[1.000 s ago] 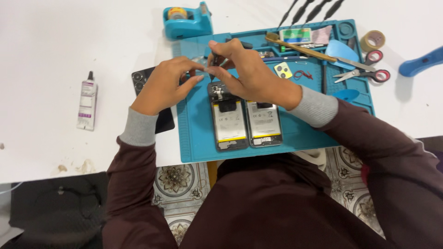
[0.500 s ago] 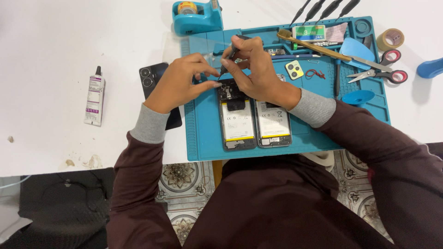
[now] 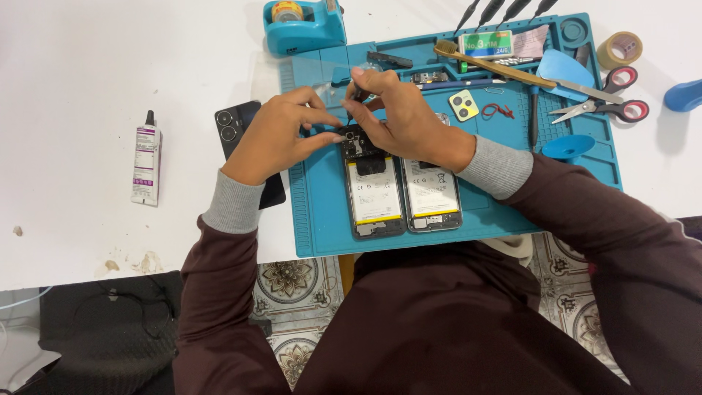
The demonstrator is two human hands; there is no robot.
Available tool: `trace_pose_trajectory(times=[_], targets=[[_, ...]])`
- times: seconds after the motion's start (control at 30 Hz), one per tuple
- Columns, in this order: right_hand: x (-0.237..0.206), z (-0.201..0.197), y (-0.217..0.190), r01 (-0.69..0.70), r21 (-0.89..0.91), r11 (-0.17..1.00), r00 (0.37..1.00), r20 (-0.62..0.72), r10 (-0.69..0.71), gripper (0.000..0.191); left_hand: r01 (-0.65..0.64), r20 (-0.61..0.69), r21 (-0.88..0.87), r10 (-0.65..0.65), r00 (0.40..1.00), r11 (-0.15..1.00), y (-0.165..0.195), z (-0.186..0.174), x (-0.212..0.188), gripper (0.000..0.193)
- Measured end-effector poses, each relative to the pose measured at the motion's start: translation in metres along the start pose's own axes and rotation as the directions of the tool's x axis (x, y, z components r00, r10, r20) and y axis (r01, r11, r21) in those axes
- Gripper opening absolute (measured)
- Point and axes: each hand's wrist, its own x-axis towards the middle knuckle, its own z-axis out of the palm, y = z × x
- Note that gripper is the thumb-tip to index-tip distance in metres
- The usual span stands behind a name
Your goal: The person disassembles two smartphones on a blue work mat, removes and replaces internal components including batteries and circuit boards, and uses a screwdriver to secure screws. The person handles the devices and tools by hand throughout the process.
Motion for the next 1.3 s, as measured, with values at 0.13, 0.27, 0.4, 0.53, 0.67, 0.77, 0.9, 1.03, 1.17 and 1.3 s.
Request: trace_pose_trajectory(times=[0.13, 0.27, 0.4, 0.53, 0.67, 0.77, 0.9, 1.03, 1.17, 1.3], targets=[[-0.001, 0.0032, 0.0003, -0.003, -0.014, 1.0, 1.0, 0.009, 0.003, 0.058, 0.006, 0.012, -0.014, -0.006, 1.0, 1.0, -0.0017, 0.0002, -0.0016, 0.026], [-0.0005, 0.0038, 0.001, 0.004, -0.016, 1.0, 1.0, 0.019, -0.004, 0.057, -0.006, 0.009, 0.015, 0.006, 1.0, 1.0, -0.0017, 0.0004, -0.0009, 0.026], [0.0, 0.0029, 0.0007, 0.001, -0.024, 1.0, 1.0, 0.024, -0.001, 0.057, -0.006, 0.006, 0.018, 0.006, 1.0, 1.0, -0.0002, 0.0001, -0.0002, 0.025], [0.0004, 0.0039, -0.0003, 0.001, -0.017, 1.0, 1.0, 0.025, 0.0, 0.057, -0.048, -0.012, 0.051, 0.049, 0.999, 0.998, 0.0011, 0.0, -0.0021, 0.023], [0.0013, 0.0048, -0.001, 0.012, -0.006, 1.0, 1.0, 0.023, -0.012, 0.058, -0.045, -0.01, 0.052, 0.046, 0.999, 0.998, 0.0013, 0.0002, -0.0037, 0.022], [0.0021, 0.0051, -0.0018, 0.013, -0.008, 1.0, 1.0, 0.014, -0.013, 0.058, -0.035, -0.002, 0.044, 0.035, 0.999, 0.998, 0.001, 0.0002, -0.0031, 0.021], [0.0028, 0.0047, -0.0024, 0.015, 0.004, 1.0, 1.0, 0.022, -0.015, 0.058, -0.032, -0.001, 0.04, 0.032, 0.999, 0.999, 0.0008, 0.0, -0.0034, 0.022], [0.0016, 0.0041, -0.0024, 0.018, 0.01, 1.0, 0.999, 0.034, -0.018, 0.06, -0.045, -0.01, 0.048, 0.046, 0.999, 0.998, 0.0, 0.0003, -0.0038, 0.024], [-0.001, 0.0052, -0.0025, 0.046, 0.01, 0.999, 0.999, 0.028, -0.046, 0.062, -0.079, -0.017, 0.086, 0.081, 0.997, 0.993, -0.0009, 0.0012, -0.003, 0.024], [-0.0032, 0.006, -0.0024, 0.061, 0.045, 0.997, 0.997, 0.042, -0.063, 0.066, -0.057, -0.007, 0.074, 0.058, 0.998, 0.996, -0.0018, 0.0008, -0.0038, 0.024]])
